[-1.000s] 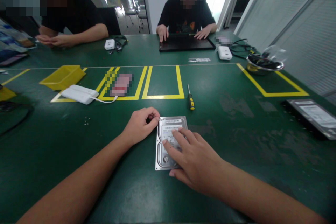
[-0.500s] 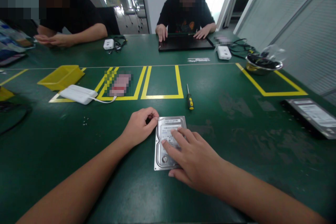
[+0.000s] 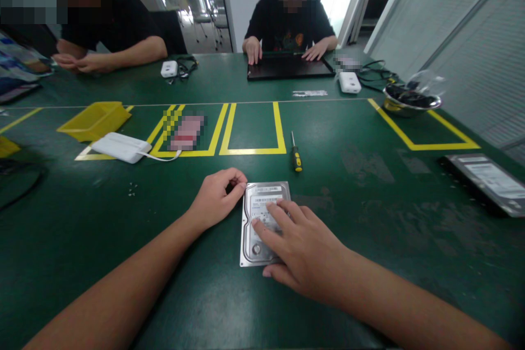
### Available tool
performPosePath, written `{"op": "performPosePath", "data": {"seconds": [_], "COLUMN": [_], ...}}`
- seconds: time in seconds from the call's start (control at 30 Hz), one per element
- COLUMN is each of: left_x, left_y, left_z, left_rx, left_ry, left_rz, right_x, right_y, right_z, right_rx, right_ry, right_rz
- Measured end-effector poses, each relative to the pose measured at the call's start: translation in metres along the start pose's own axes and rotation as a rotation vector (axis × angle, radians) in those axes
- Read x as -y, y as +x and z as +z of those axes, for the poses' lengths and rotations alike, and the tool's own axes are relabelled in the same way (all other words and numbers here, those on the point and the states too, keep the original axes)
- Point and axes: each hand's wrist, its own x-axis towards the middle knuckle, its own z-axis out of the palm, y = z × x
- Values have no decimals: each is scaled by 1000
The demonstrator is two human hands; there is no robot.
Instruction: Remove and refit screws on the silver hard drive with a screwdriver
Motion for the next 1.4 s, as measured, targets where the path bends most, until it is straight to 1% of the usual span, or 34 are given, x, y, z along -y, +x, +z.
{"op": "performPosePath", "data": {"seconds": [0.57, 0.7, 1.13, 1.4], "left_x": [7, 8, 7, 6], "left_y": [2, 2, 3, 2], "left_z": [-4, -3, -3, -4], "left_rx": [71, 71, 63, 63], "left_ry": [-102, -104, -131, -109], "left_rz": [-34, -39, -41, -26], "right_x": [-2, -3, -2, -2], "right_y": [-2, -1, -1, 0], "right_z": [3, 5, 4, 3], "right_rx": [-17, -30, -14, -13], "right_ry": [-2, -6, -8, -17], "right_rz": [-7, -9, -10, -9]}}
